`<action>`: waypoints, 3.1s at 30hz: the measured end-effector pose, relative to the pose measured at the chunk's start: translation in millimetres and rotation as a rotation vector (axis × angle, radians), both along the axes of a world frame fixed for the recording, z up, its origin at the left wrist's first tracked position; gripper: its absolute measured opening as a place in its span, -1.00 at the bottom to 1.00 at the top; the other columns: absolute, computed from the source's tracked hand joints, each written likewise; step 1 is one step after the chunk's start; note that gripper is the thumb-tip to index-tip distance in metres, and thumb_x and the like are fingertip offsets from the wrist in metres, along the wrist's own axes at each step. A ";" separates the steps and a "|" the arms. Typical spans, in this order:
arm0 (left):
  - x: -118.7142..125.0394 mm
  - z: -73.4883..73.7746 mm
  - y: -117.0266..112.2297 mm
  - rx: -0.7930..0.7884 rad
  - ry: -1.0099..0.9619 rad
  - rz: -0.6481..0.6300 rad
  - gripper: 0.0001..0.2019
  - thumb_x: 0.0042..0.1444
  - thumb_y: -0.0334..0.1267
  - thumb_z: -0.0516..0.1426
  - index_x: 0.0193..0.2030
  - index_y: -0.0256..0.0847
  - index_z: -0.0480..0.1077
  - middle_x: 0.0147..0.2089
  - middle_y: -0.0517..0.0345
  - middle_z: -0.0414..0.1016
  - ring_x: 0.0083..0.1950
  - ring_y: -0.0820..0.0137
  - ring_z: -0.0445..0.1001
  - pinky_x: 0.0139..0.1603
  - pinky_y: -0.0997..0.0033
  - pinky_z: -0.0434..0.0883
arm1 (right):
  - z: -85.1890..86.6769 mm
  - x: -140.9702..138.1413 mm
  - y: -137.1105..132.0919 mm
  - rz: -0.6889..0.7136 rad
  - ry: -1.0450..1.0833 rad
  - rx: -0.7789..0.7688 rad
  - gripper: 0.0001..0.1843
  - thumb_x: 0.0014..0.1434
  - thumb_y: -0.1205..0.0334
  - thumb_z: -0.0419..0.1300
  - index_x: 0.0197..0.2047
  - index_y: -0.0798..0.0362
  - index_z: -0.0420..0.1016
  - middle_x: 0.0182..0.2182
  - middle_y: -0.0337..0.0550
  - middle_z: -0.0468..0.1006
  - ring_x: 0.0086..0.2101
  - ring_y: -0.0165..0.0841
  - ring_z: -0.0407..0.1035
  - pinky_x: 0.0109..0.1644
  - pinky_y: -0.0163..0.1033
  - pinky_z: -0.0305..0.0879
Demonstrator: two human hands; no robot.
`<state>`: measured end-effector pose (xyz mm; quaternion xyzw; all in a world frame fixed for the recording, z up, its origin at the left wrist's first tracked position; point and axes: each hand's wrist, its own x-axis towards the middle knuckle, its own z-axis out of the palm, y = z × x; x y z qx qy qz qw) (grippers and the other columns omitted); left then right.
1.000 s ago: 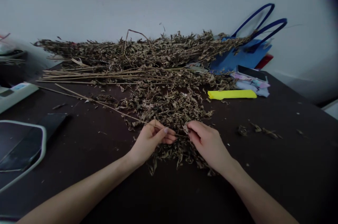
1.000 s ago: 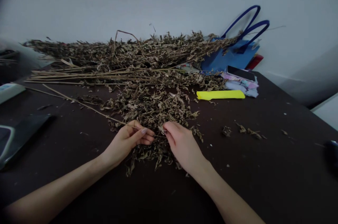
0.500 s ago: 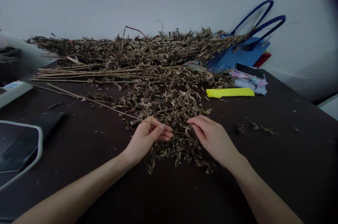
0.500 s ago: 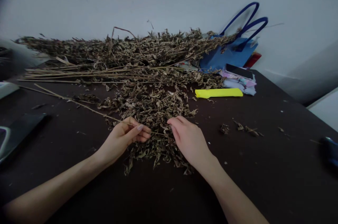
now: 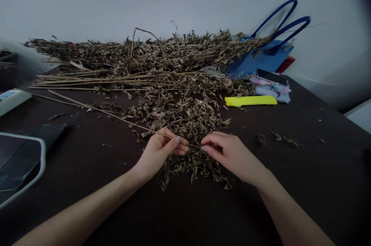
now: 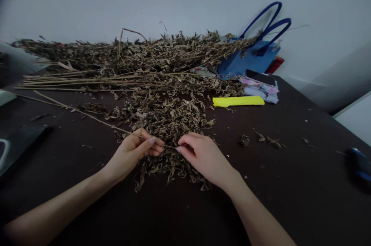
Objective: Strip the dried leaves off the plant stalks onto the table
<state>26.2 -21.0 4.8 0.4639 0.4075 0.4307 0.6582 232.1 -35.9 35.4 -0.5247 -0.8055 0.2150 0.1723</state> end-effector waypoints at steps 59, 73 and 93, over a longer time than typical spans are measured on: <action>-0.4 -2.6 1.1 0.022 0.038 -0.029 -0.87 0.14 -0.30 0.10 -0.36 -0.29 0.23 -0.29 0.04 0.54 -0.30 0.38 0.55 -0.25 0.39 0.51 | -3.2 0.9 -0.3 0.110 -0.034 -0.006 -0.81 0.20 0.41 -0.02 -0.27 -0.01 0.37 -0.33 -0.28 0.43 -0.35 -0.46 0.30 -0.27 -0.33 0.17; 0.8 -7.1 -4.2 -0.020 0.073 -0.173 -0.85 0.01 -0.34 0.21 -0.29 -0.31 0.34 -0.37 0.13 0.53 -0.34 0.46 0.52 -0.28 0.49 0.46 | -12.0 -13.7 -5.8 0.150 0.044 0.022 -0.84 0.20 0.39 -0.01 -0.25 0.03 0.36 -0.35 -0.24 0.39 -0.37 -0.45 0.28 -0.28 -0.32 0.17; 0.9 -8.3 -4.7 0.038 0.131 -0.174 -0.89 0.08 -0.31 0.16 -0.32 -0.34 0.36 -0.37 0.07 0.54 -0.34 0.41 0.53 -0.27 0.42 0.47 | -11.7 -17.3 -8.9 0.139 0.039 0.036 -0.81 0.20 0.42 -0.03 -0.28 0.06 0.38 -0.36 -0.22 0.38 -0.39 -0.48 0.27 -0.31 -0.35 0.16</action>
